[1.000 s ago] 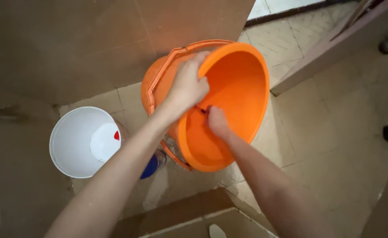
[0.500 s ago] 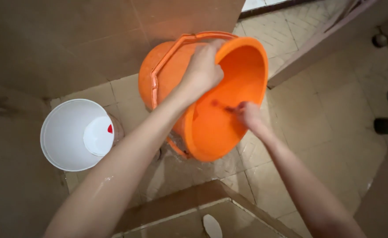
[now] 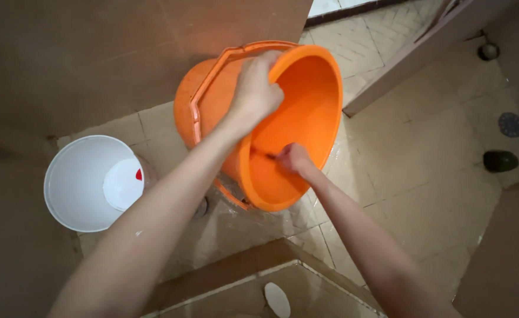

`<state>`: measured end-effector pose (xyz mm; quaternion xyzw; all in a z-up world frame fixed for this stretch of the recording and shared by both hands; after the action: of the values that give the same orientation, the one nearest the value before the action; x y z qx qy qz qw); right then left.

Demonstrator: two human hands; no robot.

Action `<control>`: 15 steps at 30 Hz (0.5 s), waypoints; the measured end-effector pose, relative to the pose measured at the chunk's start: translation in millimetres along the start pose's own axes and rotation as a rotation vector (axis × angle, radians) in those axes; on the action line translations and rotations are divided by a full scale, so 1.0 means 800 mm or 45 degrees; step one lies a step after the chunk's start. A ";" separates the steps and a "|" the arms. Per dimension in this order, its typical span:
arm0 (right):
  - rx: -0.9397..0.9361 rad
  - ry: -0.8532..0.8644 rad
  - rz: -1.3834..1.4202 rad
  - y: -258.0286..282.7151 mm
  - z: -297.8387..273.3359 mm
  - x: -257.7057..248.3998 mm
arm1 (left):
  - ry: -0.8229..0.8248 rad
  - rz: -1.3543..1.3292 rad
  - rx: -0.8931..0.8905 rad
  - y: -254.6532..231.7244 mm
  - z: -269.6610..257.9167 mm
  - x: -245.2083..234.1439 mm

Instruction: Cleaning a bucket and small container with a brush and liquid cleaner.

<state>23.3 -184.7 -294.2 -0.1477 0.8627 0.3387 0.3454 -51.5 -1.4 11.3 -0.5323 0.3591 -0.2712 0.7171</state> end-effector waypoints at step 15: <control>-0.023 -0.403 -0.462 -0.017 -0.121 -0.111 | 0.015 -0.053 -0.791 -0.072 -0.039 -0.054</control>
<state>45.8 -259.1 -187.9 -0.2485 0.7540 0.2978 0.5301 -102.4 -2.2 70.8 -0.7316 0.4180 -0.1664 0.5122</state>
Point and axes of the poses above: each hand's wrist, its own z-axis towards the middle knuckle, its own x-axis out of the palm, y = z × x, the point moved 1 cm from there along z, towards the middle knuckle, and after that the axes turned 14 degrees about -z, right-handed, at the moved point
